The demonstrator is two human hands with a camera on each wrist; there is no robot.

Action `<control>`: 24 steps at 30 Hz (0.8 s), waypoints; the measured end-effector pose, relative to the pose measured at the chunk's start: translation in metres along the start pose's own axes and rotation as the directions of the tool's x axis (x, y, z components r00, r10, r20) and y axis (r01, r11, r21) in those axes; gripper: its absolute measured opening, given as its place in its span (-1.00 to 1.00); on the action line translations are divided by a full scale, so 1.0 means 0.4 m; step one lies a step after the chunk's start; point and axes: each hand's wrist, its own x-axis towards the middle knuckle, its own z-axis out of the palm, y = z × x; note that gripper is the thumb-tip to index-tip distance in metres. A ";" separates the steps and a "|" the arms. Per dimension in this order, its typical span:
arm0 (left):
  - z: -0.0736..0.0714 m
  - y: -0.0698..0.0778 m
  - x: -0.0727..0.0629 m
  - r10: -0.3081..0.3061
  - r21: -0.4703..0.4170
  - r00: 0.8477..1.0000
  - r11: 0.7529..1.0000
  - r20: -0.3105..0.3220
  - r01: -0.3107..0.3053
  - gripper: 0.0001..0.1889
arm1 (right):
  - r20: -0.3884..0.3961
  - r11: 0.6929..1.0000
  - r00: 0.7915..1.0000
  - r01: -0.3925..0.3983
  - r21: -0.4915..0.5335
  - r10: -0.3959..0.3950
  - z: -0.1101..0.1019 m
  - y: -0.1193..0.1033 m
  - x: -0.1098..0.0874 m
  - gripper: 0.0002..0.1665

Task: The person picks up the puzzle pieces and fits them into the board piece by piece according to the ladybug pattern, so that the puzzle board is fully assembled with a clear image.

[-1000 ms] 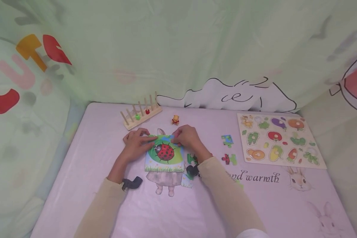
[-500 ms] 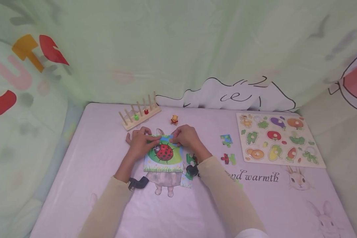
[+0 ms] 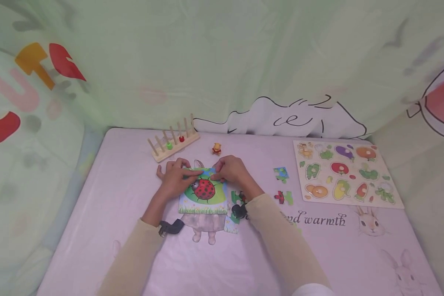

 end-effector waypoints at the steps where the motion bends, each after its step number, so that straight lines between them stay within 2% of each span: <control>1: -0.001 0.001 0.000 0.004 -0.002 1.000 1.000 0.006 -0.004 -0.79 | -0.002 1.000 1.000 0.000 0.000 0.000 0.000 0.000 0.000 -0.63; 6: -0.002 0.002 0.000 0.005 0.010 1.000 1.000 0.029 -0.005 -0.75 | -0.001 1.000 1.000 0.011 -0.001 -0.011 -0.002 0.003 -0.001 -0.62; 19: -0.001 0.002 0.000 -0.008 0.031 0.999 0.999 0.036 0.007 -0.75 | -0.019 0.997 1.000 0.016 -0.072 -0.017 0.004 -0.002 0.001 -0.57; 24: -0.002 -0.001 0.000 -0.002 0.043 0.999 0.999 0.044 0.000 -0.69 | -0.020 0.998 1.000 0.004 -0.067 -0.005 0.006 -0.004 0.000 -0.57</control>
